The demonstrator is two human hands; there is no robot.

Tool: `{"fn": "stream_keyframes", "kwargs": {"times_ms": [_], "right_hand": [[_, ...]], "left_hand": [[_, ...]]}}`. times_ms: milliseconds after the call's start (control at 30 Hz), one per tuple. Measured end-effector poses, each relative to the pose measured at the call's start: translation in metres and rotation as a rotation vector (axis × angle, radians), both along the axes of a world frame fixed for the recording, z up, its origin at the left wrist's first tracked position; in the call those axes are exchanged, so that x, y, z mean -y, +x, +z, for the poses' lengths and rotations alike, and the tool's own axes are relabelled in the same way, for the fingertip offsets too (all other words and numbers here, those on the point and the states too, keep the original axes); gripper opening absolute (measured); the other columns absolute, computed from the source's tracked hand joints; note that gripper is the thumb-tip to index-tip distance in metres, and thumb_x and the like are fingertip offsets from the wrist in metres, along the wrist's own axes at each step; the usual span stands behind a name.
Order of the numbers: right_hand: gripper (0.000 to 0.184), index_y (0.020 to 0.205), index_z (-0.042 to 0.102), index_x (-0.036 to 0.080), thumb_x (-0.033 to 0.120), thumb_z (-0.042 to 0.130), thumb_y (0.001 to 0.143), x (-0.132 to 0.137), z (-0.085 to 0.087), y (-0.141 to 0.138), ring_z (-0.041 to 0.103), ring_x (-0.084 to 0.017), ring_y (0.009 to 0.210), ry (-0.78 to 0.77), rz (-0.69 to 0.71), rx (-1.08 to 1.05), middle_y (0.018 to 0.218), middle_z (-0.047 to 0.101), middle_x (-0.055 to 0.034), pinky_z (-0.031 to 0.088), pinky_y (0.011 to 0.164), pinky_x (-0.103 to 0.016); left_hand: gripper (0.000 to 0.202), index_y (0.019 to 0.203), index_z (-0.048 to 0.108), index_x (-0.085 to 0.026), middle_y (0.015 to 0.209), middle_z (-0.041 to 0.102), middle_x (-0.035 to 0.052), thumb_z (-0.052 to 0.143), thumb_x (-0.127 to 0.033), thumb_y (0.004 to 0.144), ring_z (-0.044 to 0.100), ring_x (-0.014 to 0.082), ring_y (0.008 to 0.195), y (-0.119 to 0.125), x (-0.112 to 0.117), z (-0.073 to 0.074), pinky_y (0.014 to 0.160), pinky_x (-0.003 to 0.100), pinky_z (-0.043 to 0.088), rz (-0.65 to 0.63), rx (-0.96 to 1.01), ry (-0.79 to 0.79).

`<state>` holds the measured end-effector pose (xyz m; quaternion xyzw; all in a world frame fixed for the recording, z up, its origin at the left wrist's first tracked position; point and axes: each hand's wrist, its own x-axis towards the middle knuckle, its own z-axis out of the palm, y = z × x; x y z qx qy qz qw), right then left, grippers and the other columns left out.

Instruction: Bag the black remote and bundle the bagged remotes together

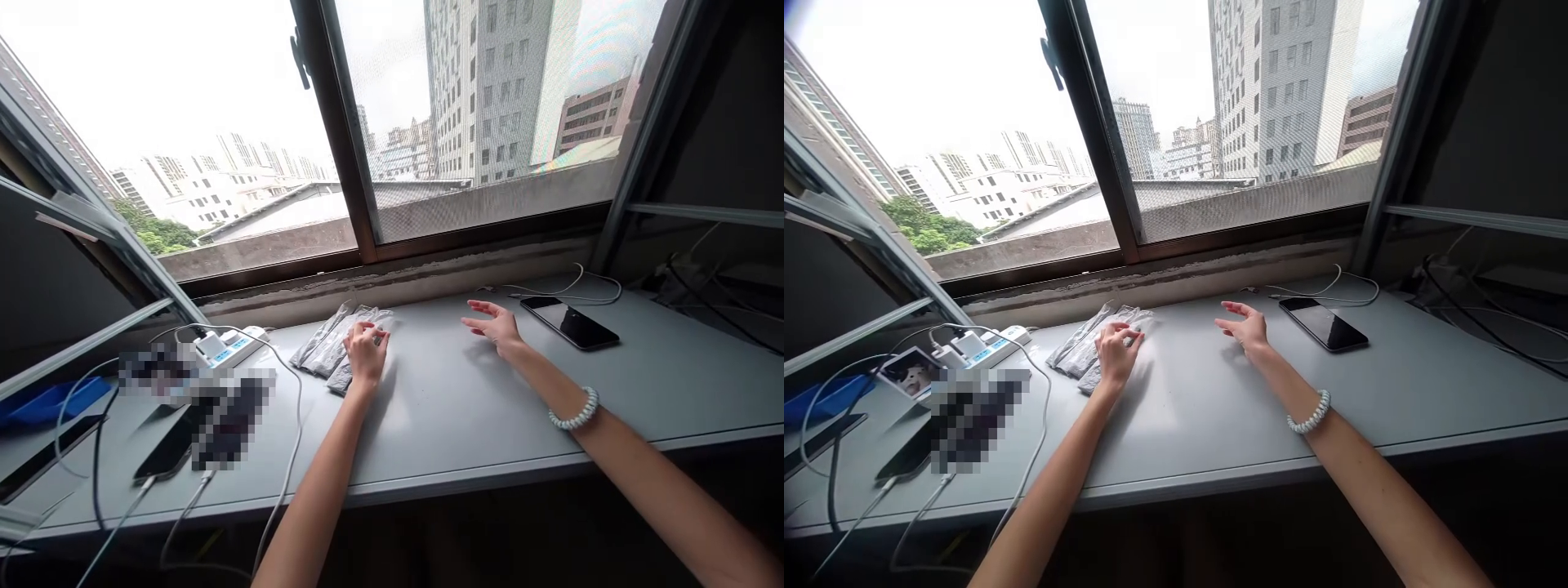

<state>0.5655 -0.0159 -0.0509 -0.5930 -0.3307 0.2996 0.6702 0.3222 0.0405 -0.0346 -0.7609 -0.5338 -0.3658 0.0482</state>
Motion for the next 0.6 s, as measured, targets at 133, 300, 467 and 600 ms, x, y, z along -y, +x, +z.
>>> {"fn": "stream_keyframes", "kwargs": {"times_ms": [133,300,467,600], "right_hand": [[0.043,0.093,0.068,0.020,0.024,0.076,0.051,0.0004,-0.0004,0.0047,0.060,-0.017,0.086,-0.038,-0.045,0.034,0.109,0.060,-0.0053,0.050,0.053,-0.019],[0.038,0.091,0.067,0.020,0.027,0.073,0.054,0.0013,-0.0002,0.0072,0.060,-0.017,0.087,-0.058,-0.079,0.051,0.107,0.061,-0.0068,0.047,0.051,-0.018],[0.036,0.090,0.067,0.020,0.029,0.072,0.055,0.0017,-0.0008,0.0054,0.060,-0.017,0.084,-0.064,-0.062,0.083,0.106,0.062,-0.0069,0.047,0.051,-0.019],[0.036,0.092,0.067,0.020,0.032,0.070,0.058,0.0024,-0.0009,0.0037,0.060,-0.016,0.081,-0.060,-0.026,0.145,0.104,0.063,-0.0071,0.047,0.052,-0.021]], "left_hand": [[0.023,0.064,0.061,-0.021,0.098,0.058,0.0049,0.059,-0.039,0.078,0.053,0.0219,0.099,-0.0022,-0.0001,0.0014,0.089,0.037,0.035,0.041,-0.004,-0.028],[0.023,0.082,0.061,-0.021,0.104,0.056,0.0096,0.056,-0.043,0.079,0.048,0.0250,0.106,-0.0048,0.0007,-0.0010,0.090,0.039,0.033,0.144,-0.092,-0.135],[0.040,0.107,0.052,-0.015,0.113,0.051,0.0167,0.058,-0.040,0.077,0.043,0.0305,0.111,-0.0075,0.0042,-0.0024,0.089,0.041,0.033,0.276,-0.171,-0.225],[0.038,0.107,0.053,-0.017,0.113,0.052,0.0165,0.057,-0.040,0.077,0.043,0.0310,0.111,-0.0099,0.0051,-0.0010,0.088,0.040,0.034,0.280,-0.160,-0.234]]}}
